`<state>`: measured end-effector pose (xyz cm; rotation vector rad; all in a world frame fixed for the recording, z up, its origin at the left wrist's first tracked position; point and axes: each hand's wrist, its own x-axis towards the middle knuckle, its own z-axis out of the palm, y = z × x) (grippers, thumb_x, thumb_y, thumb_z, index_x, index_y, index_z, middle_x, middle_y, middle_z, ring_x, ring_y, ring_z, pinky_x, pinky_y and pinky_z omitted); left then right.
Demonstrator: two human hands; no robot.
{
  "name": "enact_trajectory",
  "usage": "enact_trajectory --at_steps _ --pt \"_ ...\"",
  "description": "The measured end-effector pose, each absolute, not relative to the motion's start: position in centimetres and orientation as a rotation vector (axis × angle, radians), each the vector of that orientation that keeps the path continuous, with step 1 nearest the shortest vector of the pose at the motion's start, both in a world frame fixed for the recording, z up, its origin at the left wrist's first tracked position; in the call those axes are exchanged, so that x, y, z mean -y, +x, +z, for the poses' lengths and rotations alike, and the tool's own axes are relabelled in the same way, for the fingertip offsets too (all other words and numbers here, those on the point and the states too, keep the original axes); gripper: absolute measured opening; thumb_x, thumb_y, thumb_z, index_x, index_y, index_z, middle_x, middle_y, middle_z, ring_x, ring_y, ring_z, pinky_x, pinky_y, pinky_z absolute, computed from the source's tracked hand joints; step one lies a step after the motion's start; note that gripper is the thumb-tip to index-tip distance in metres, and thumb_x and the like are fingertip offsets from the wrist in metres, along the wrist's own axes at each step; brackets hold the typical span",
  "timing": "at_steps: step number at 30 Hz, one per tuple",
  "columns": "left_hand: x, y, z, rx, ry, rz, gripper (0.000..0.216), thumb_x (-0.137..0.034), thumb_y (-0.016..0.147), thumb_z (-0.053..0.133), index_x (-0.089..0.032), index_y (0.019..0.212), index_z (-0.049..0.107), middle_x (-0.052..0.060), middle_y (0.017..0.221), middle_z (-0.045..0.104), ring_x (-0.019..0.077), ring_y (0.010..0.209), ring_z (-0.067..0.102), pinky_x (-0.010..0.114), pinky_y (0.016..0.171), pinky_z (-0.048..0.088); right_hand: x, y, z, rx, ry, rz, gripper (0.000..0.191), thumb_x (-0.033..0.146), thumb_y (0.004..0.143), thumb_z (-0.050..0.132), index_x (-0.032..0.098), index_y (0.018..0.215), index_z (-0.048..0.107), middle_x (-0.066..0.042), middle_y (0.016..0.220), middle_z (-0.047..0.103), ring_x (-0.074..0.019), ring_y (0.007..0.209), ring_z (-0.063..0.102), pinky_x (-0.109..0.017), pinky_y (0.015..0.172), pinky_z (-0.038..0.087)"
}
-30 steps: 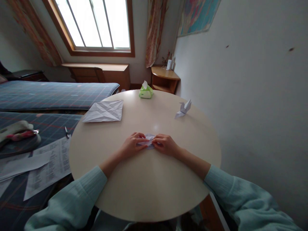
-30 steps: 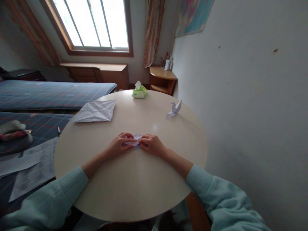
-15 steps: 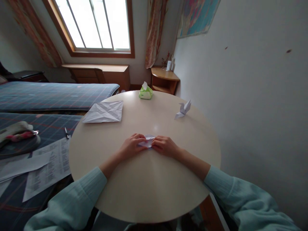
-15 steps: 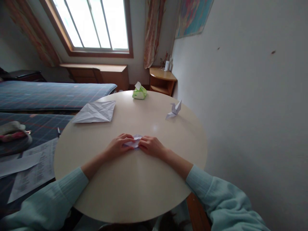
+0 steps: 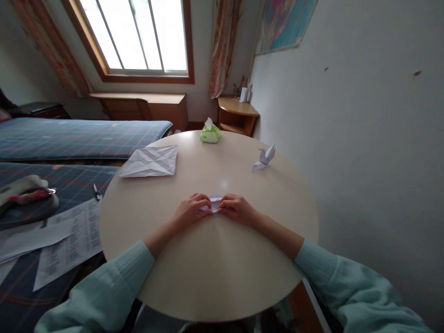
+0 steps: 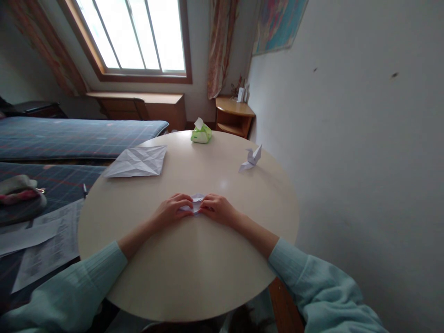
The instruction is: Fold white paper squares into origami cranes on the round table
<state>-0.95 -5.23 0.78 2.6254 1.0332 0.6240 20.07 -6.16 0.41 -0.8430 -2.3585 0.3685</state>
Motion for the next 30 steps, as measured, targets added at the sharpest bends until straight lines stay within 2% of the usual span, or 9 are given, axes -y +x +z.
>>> enact_trajectory --at_steps 9,13,17,20,30 --pt "5.0 -0.3 0.3 -1.126 2.473 0.76 0.018 -0.029 0.082 0.047 -0.02 0.078 0.061 0.002 0.087 0.062 0.0145 0.084 0.053 0.025 0.075 0.042 5.8 19.6 0.4 2.167 -1.121 0.565 0.02 0.028 0.082 0.047 0.014 0.075 0.06 -0.003 0.068 0.06 -0.0105 0.062 0.052 -0.021 0.058 0.039" --pt "4.8 0.1 0.0 -1.224 2.326 0.849 0.012 -0.027 0.079 0.052 -0.018 0.082 0.059 0.002 0.081 0.061 0.0149 0.08 0.053 0.026 0.072 0.042 6.0 19.7 0.3 2.153 -1.114 0.606 0.019 0.031 0.076 0.056 0.014 0.083 0.06 -0.001 0.065 0.058 -0.0094 0.056 0.049 -0.02 0.054 0.038" --pt "4.5 0.2 -0.3 -1.152 2.245 0.883 0.012 -0.026 0.078 0.052 -0.018 0.076 0.061 0.002 0.079 0.061 0.0145 0.079 0.053 0.026 0.073 0.041 5.8 19.7 0.1 2.153 -1.095 0.567 0.013 0.024 0.078 0.053 0.014 0.076 0.062 -0.003 0.068 0.06 -0.0104 0.061 0.051 -0.021 0.058 0.04" --pt "4.4 0.2 -0.3 -1.111 2.198 0.884 0.017 -0.028 0.078 0.053 -0.017 0.069 0.062 0.003 0.081 0.062 0.0147 0.08 0.053 0.027 0.076 0.041 5.6 19.7 -0.1 2.158 -1.06 0.599 0.016 0.022 0.08 0.05 0.015 0.073 0.062 -0.004 0.07 0.062 -0.0112 0.065 0.054 -0.022 0.062 0.041" --pt "4.2 0.2 -0.7 -1.099 2.253 0.84 0.011 -0.023 0.074 0.057 -0.017 0.065 0.057 0.003 0.084 0.06 0.0149 0.081 0.052 0.029 0.078 0.039 5.9 19.3 0.2 2.152 -1.153 0.548 0.01 0.02 0.078 0.052 0.014 0.073 0.059 -0.002 0.067 0.058 -0.0105 0.061 0.051 -0.021 0.058 0.038"
